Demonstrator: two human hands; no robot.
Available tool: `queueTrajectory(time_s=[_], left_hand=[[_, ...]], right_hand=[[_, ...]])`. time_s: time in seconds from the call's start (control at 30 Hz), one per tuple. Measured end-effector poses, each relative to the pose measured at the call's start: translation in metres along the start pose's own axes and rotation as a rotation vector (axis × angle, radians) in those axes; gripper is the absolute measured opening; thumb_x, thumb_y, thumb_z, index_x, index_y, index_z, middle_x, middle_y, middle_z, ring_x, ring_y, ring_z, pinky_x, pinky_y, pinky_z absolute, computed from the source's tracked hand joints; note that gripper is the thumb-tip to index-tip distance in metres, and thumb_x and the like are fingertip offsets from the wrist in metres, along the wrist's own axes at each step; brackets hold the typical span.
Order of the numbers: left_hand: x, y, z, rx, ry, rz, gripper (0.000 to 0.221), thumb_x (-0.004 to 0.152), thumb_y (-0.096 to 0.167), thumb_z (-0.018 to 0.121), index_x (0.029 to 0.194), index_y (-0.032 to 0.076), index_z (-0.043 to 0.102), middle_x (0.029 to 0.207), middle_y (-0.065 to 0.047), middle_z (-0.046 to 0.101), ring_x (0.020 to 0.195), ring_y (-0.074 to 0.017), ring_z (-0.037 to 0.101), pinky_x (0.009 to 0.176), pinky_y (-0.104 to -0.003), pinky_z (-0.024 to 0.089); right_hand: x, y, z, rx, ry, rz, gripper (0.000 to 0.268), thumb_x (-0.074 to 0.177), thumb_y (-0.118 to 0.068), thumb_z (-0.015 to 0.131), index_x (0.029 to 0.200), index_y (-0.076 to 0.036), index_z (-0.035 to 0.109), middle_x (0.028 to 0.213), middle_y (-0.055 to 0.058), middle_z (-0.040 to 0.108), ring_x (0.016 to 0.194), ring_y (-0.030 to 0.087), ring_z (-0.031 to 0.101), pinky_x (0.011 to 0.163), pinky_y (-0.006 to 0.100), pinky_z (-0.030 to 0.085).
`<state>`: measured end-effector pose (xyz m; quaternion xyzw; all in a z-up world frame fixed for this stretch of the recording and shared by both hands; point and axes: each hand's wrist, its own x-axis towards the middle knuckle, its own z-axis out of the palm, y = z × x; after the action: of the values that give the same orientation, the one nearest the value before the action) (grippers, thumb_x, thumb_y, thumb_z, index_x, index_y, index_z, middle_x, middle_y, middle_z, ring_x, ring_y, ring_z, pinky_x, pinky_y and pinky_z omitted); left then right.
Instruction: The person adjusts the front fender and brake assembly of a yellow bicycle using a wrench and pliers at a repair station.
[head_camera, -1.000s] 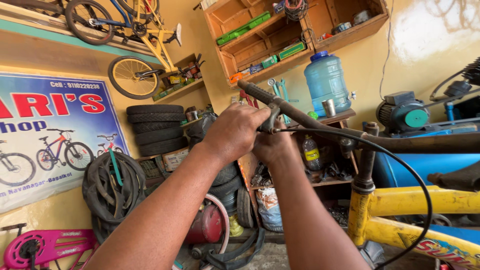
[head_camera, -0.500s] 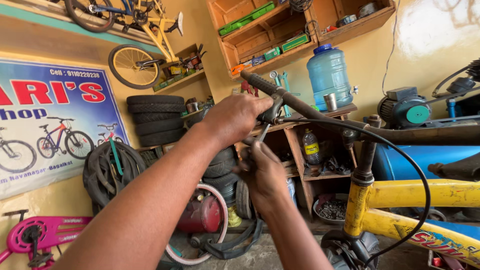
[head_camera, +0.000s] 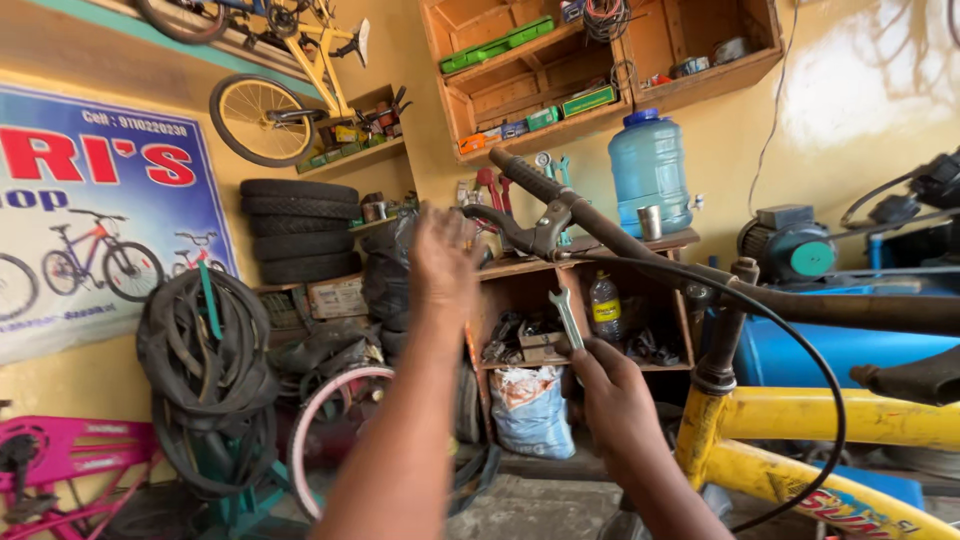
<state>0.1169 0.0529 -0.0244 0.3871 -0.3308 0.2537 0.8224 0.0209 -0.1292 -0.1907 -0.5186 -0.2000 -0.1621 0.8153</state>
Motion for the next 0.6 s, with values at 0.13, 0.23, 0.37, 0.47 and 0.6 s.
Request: queueTrajectory(time_s=[0.13, 0.23, 0.37, 0.47, 0.6], left_hand=[[0.012, -0.047, 0.017, -0.494, -0.112, -0.2, 0.11, 0.091, 0.079, 0.059, 0.149, -0.01, 0.033, 0.15, -0.033, 0.04, 0.126, -0.0434, 0.054, 0.11, -0.064, 0.045], [0.022, -0.052, 0.046, -0.639, -0.203, -0.266, 0.108, 0.079, 0.085, 0.049, 0.137, -0.005, 0.039, 0.132, -0.031, 0.054, 0.115, -0.0431, 0.061, 0.099, -0.063, 0.048], [0.062, -0.075, 0.052, -0.759, -0.435, -0.194, 0.088, 0.093, 0.077, 0.045, 0.123, -0.005, 0.05, 0.109, -0.023, 0.064, 0.103, -0.0389, 0.066, 0.096, -0.059, 0.053], [0.096, -0.083, 0.049, -0.656, -0.43, -0.218, 0.065, 0.109, 0.067, 0.051, 0.119, 0.003, 0.053, 0.105, -0.018, 0.062, 0.1, -0.035, 0.063, 0.096, -0.058, 0.053], [0.055, -0.06, 0.051, -0.503, -0.304, -0.193, 0.054, 0.107, 0.058, 0.052, 0.122, 0.006, 0.048, 0.11, -0.013, 0.064, 0.106, -0.0316, 0.065, 0.098, -0.056, 0.054]], right_hand=[[0.005, 0.012, -0.032, -0.269, 0.064, 0.051, 0.036, 0.098, -0.025, 0.056, 0.124, -0.005, 0.072, 0.081, 0.004, 0.066, 0.065, 0.011, 0.052, 0.057, 0.029, 0.041], [0.003, 0.03, -0.061, -0.322, 0.072, -0.01, 0.036, 0.098, -0.023, 0.059, 0.122, -0.001, 0.071, 0.085, 0.003, 0.068, 0.07, 0.008, 0.055, 0.063, 0.027, 0.046], [-0.004, 0.047, -0.088, -0.339, 0.081, 0.17, 0.032, 0.098, -0.024, 0.061, 0.12, -0.002, 0.07, 0.077, 0.005, 0.064, 0.064, 0.012, 0.056, 0.057, 0.031, 0.046], [-0.001, 0.043, -0.082, -0.315, 0.058, 0.261, 0.029, 0.101, -0.026, 0.061, 0.116, -0.002, 0.068, 0.071, 0.008, 0.056, 0.057, 0.018, 0.053, 0.052, 0.035, 0.043], [0.001, 0.019, -0.053, -0.289, -0.004, 0.079, 0.028, 0.098, -0.021, 0.055, 0.107, -0.001, 0.073, 0.068, 0.008, 0.061, 0.055, 0.016, 0.053, 0.051, 0.031, 0.043]])
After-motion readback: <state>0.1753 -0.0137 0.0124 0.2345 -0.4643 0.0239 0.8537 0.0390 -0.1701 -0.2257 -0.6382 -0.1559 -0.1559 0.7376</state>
